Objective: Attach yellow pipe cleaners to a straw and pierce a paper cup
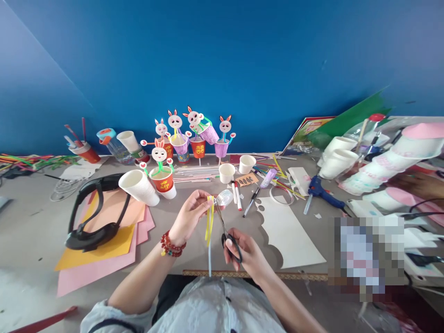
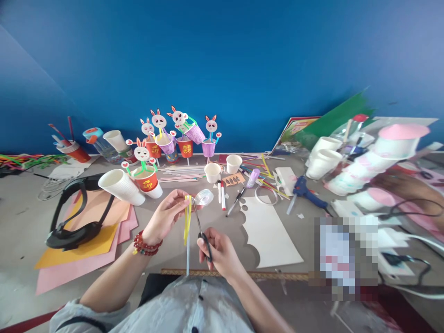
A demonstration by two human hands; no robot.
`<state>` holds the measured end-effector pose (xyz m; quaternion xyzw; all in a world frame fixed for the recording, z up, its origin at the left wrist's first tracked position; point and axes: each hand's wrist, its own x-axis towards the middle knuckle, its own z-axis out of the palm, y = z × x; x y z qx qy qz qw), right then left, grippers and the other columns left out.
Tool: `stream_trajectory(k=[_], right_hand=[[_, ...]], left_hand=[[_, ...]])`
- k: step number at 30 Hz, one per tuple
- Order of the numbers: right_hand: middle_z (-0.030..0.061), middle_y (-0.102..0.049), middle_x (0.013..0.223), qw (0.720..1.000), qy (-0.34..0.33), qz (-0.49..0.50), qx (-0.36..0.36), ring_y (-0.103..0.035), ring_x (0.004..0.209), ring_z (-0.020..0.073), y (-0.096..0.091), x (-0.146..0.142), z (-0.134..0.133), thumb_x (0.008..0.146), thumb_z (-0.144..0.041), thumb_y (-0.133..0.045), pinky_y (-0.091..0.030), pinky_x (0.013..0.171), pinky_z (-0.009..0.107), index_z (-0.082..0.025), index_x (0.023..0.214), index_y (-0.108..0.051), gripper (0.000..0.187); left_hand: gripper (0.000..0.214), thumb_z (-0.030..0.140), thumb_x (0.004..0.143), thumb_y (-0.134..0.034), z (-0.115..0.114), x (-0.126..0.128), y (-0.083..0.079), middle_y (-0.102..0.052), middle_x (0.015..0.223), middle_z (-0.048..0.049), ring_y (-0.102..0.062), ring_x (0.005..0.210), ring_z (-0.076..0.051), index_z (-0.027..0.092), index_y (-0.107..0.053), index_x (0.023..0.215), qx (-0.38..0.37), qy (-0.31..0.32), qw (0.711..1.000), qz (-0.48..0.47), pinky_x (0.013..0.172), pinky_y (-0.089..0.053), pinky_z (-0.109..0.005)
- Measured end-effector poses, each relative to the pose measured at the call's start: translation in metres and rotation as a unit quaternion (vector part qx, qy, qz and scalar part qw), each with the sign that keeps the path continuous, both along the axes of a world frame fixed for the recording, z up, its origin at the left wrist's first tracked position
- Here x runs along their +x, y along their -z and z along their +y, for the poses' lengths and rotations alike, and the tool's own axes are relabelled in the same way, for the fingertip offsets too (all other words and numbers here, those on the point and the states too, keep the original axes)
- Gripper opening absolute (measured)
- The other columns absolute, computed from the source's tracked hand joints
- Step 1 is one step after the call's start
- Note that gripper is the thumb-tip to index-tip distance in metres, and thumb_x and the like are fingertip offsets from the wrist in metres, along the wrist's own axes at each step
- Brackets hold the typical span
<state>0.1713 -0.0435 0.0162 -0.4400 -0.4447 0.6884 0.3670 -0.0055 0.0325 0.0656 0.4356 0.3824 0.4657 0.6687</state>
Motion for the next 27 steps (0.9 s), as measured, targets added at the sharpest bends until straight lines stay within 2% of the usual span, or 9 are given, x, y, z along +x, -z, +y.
stream_trajectory(k=[7,13,18,21,24,26,27], right_hand=[[-0.0027,-0.060,0.050,0.999,0.031,0.005,0.040,-0.035,0.031,0.0026,0.004,-0.005,0.009,0.081,-0.065,-0.063,-0.021,0.035,0.017,-0.019,0.072,-0.045,0.051],[-0.0053,-0.055,0.044,0.997,0.056,0.005,0.055,-0.031,0.029,0.0026,0.011,-0.010,0.012,0.082,-0.066,-0.061,-0.020,0.033,0.017,-0.020,0.070,-0.044,0.050],[-0.0050,-0.055,0.043,0.996,0.058,-0.007,0.062,-0.030,0.029,0.0023,0.005,-0.012,0.014,0.082,-0.065,-0.061,-0.020,0.033,0.017,-0.020,0.069,-0.043,0.051],[-0.0018,-0.060,0.049,0.996,0.048,-0.021,0.072,-0.036,0.032,0.0040,0.002,-0.007,0.012,0.082,-0.065,-0.062,-0.024,0.036,0.018,-0.021,0.071,-0.043,0.049],[0.0013,-0.064,0.058,0.991,0.075,-0.069,0.092,-0.044,0.038,0.0079,0.005,0.006,0.003,0.083,-0.066,-0.059,-0.032,0.040,0.021,-0.021,0.076,-0.045,0.047],[0.0006,-0.062,0.059,0.974,0.107,-0.158,0.120,-0.047,0.042,0.0101,0.010,0.018,-0.004,0.084,-0.063,-0.058,-0.035,0.043,0.022,-0.022,0.075,-0.045,0.044],[-0.0004,-0.059,0.058,0.958,0.117,-0.222,0.142,-0.047,0.044,0.0107,0.013,0.025,-0.008,0.085,-0.061,-0.059,-0.035,0.045,0.023,-0.022,0.073,-0.045,0.043]], left_hand=[[0.025,0.036,0.084,-0.071,0.003,0.004,0.003,-0.071,0.107,-0.0051,-0.074,0.087,-0.020,0.020,-0.054,0.093,-0.003,0.012,1.000,-0.016,0.081,-0.052,-0.030],[0.028,0.037,0.080,-0.074,0.011,0.001,0.007,-0.071,0.099,-0.0024,-0.074,0.086,-0.020,0.020,-0.055,0.091,-0.010,0.006,1.000,-0.029,0.081,-0.053,-0.030],[0.027,0.036,0.081,-0.074,0.016,0.000,0.011,-0.071,0.104,-0.0047,-0.073,0.088,-0.021,0.020,-0.055,0.091,-0.018,0.021,0.998,-0.050,0.083,-0.054,-0.032],[0.025,0.035,0.083,-0.072,0.015,-0.002,0.012,-0.070,0.108,-0.0054,-0.074,0.089,-0.020,0.020,-0.055,0.092,-0.017,0.017,0.999,-0.046,0.084,-0.053,-0.032],[0.022,0.035,0.085,-0.069,0.013,-0.006,0.008,-0.070,0.111,-0.0054,-0.074,0.090,-0.020,0.020,-0.054,0.092,-0.006,0.015,0.999,-0.031,0.083,-0.051,-0.030],[0.022,0.036,0.086,-0.068,0.010,-0.010,0.002,-0.070,0.113,-0.0056,-0.074,0.092,-0.020,0.021,-0.053,0.092,0.004,0.013,1.000,-0.020,0.084,-0.050,-0.029],[0.022,0.037,0.087,-0.067,0.008,-0.011,0.000,-0.070,0.114,-0.0057,-0.073,0.093,-0.020,0.021,-0.053,0.093,0.010,0.010,1.000,-0.016,0.084,-0.049,-0.028]])
